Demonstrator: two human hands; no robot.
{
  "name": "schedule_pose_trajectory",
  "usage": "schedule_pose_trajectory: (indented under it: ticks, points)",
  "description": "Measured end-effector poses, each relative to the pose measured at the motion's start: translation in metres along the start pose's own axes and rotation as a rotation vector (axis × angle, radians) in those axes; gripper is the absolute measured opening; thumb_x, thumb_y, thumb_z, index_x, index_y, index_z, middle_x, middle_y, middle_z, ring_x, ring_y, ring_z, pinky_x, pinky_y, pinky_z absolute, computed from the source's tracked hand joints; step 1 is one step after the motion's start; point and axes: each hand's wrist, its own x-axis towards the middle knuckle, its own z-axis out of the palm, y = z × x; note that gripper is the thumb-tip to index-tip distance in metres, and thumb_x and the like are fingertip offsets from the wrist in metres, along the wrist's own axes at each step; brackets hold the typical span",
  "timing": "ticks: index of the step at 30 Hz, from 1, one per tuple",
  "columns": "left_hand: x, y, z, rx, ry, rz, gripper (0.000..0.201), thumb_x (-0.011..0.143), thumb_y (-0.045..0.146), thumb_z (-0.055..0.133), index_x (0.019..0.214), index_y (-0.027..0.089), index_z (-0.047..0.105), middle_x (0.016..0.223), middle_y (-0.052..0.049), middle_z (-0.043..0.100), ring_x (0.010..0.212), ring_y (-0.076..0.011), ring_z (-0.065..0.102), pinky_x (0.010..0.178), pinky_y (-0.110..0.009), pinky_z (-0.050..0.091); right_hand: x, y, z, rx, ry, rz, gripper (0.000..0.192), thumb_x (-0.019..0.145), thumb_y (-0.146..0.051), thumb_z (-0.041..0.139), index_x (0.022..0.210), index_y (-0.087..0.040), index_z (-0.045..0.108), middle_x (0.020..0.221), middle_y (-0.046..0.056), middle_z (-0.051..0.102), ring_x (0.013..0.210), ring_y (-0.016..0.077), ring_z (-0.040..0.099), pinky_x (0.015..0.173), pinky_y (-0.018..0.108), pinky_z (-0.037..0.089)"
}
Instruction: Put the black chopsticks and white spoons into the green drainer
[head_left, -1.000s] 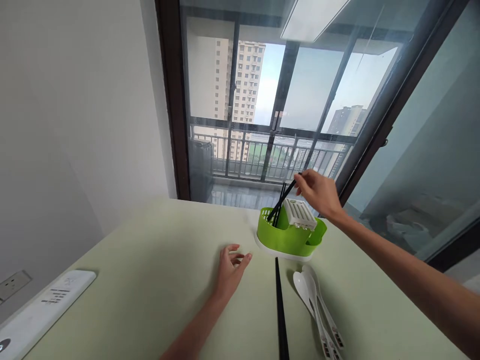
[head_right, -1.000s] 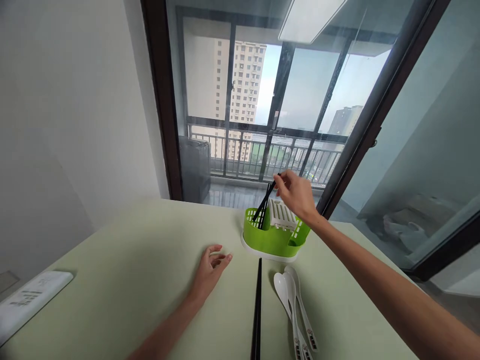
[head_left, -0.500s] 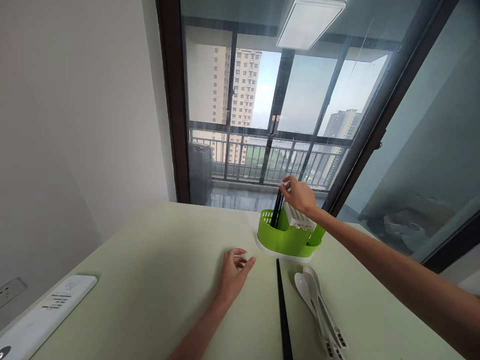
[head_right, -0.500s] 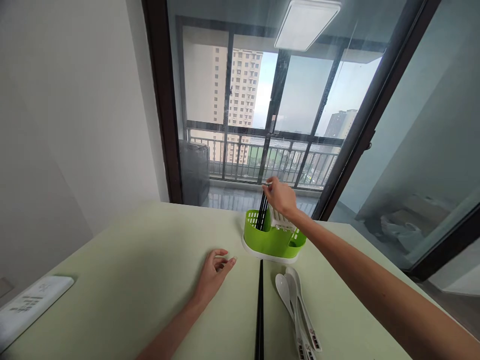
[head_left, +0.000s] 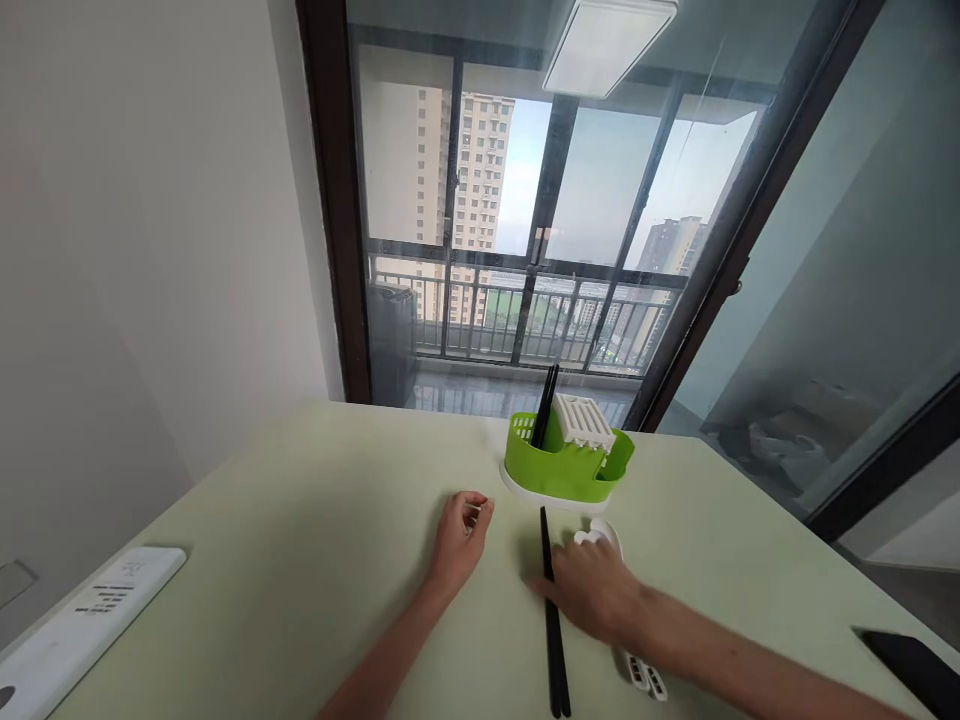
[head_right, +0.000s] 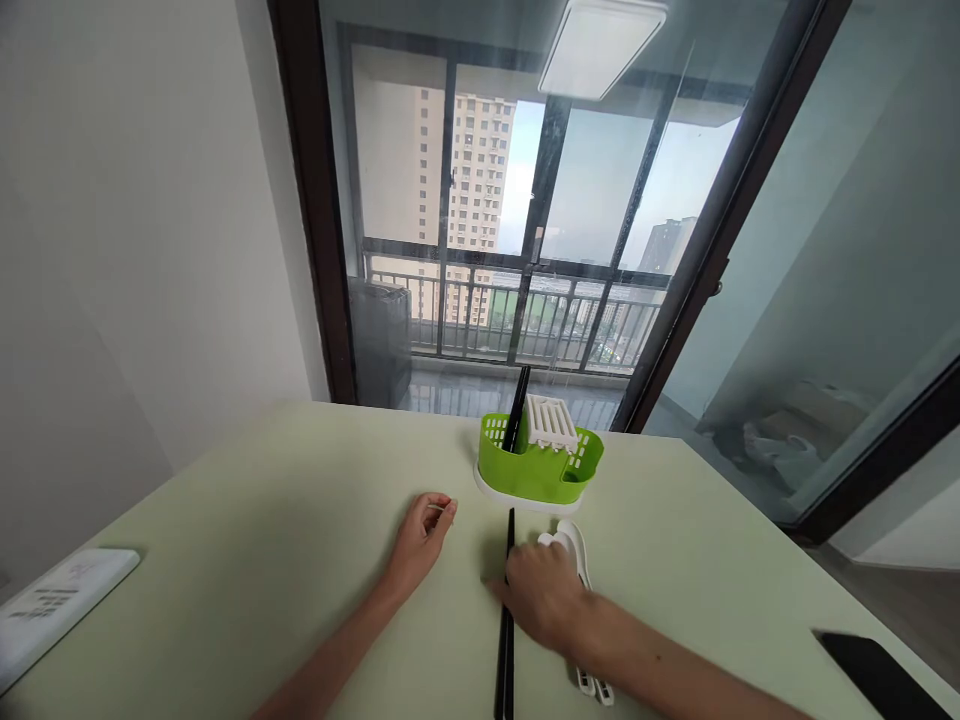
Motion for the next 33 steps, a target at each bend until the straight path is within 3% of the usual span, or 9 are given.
schedule_pose_trajectory:
  ticks: [3,6,19,26,29,33]
  points:
    - [0.000,-0.002,0.000,0.018,-0.008,0.019,0.037,0.088,0.054,0.062,0.095,0.018,0.065,0.096,-0.008,0.069,0.088,-0.0209,0.066,0.081,-0.035,0.052,-0.008,-0.012,0.027,-0.023,0.008,-0.026,0.039,0.102,-0.031,0.042,0.092,-0.014,0.076,0.094,0.017,0.077,0.087,0.0324,0.075,0.074,0.040,0.051]
    - [0.000,-0.004,-0.001,0.047,-0.031,0.028,0.036,0.091,0.054,0.060,0.097,0.018,0.065,0.094,-0.008,0.070,0.089,-0.0218,0.067,0.082,-0.035,0.052,-0.005,-0.022,0.035,-0.035,0.006,-0.015,0.037,0.098,-0.018,0.039,0.096,-0.014,0.076,0.097,0.016,0.077,0.087,0.0307,0.075,0.072,0.037,0.052]
    - [-0.001,0.001,-0.001,0.065,-0.114,0.072,0.032,0.095,0.050,0.052,0.091,0.020,0.063,0.087,-0.005,0.069,0.081,-0.0199,0.065,0.077,-0.033,0.050,0.020,-0.033,0.030,0.080,-0.060,0.060,0.028,0.092,-0.020,0.047,0.108,-0.010,0.068,0.105,0.021,0.076,0.100,0.0349,0.073,0.082,0.042,0.052]
    - [-0.003,-0.003,0.002,0.047,-0.052,0.076,0.032,0.095,0.050,0.052,0.090,0.020,0.062,0.083,-0.004,0.068,0.076,-0.0187,0.063,0.073,-0.031,0.050,0.031,-0.024,0.030,0.128,-0.052,0.050,0.025,0.098,-0.025,0.044,0.109,-0.015,0.063,0.104,0.019,0.075,0.095,0.0321,0.074,0.077,0.038,0.049]
    - [-0.005,0.002,0.002,0.037,-0.053,0.068,0.034,0.096,0.051,0.051,0.091,0.020,0.063,0.084,-0.003,0.069,0.076,-0.0186,0.063,0.072,-0.031,0.050,0.039,-0.006,0.018,0.220,0.046,0.028,0.026,0.102,-0.032,0.037,0.104,-0.019,0.060,0.097,0.014,0.075,0.088,0.0280,0.074,0.071,0.034,0.047]
    - [-0.010,0.019,0.000,0.010,-0.204,0.085,0.040,0.100,0.052,0.045,0.090,0.021,0.067,0.089,-0.004,0.074,0.083,-0.0197,0.067,0.075,-0.030,0.050,0.048,0.019,-0.011,0.626,0.315,-0.103,0.035,0.102,-0.048,0.037,0.083,-0.023,0.053,0.075,0.003,0.071,0.062,0.0192,0.069,0.061,0.029,0.045]
